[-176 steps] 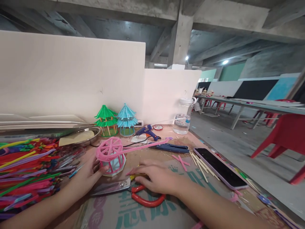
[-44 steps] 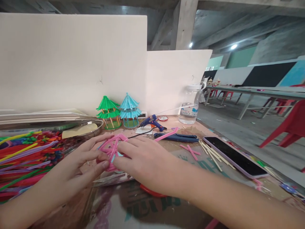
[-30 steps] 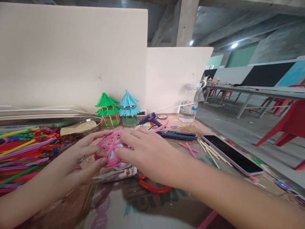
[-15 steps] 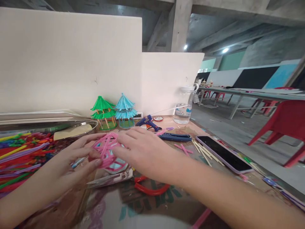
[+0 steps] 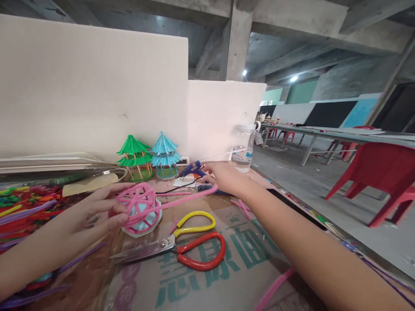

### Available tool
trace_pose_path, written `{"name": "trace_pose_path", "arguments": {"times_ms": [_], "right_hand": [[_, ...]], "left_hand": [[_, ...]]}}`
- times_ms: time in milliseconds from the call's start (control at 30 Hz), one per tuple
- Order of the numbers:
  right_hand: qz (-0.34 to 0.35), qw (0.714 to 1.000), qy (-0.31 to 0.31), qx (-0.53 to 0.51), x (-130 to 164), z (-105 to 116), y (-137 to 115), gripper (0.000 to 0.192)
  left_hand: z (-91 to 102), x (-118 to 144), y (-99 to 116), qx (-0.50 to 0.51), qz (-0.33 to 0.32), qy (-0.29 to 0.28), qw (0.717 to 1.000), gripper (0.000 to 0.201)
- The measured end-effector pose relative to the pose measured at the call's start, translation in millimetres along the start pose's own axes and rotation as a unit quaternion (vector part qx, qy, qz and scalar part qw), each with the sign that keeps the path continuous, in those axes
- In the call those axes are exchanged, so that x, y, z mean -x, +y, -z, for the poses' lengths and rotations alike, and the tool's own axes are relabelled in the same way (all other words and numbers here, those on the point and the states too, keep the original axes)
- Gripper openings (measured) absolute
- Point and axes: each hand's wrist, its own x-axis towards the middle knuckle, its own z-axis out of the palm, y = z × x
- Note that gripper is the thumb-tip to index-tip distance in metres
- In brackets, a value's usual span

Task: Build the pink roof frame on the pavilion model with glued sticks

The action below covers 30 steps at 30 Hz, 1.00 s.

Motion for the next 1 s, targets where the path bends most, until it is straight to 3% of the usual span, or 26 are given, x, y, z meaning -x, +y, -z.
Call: {"name": "trace_pose_path", "arguments": {"times_ms": [167,433,667,800,1000], "right_hand": [[-0.024,0.998,-0.062,0.012,-13.0,-23.4,11.6,0.035],[-0.071,0.996,-0.051,-0.034,-57.8,-53.6,28.8,0.046],[-0.087,0.988,-0.044,-0.122,-75.6,-71.3,15.9,0.036],[-0.103,0.984,-0.011,-0.141,-70.5,-72.7,4.8,0.029],[-0.107,0.973,0.043,-0.199,-52.4,-55.7,8.7,0.021]], "left_hand": [[-0.1,-0.5,-2.8,0.010,0.001,-0.004,1.000,0.048],[1.9,1.2,-9.4,0.000,-0.006,-0.019,1.000,0.043],[-1.7,3.6,-7.8,-0.001,-0.011,-0.014,1.000,0.039],[-3.1,4.6,-6.1,0.012,0.001,-0.023,1.000,0.038],[-3.9,6.8,-6.2,0.017,0.017,-0.025,0.999,0.037]]}}
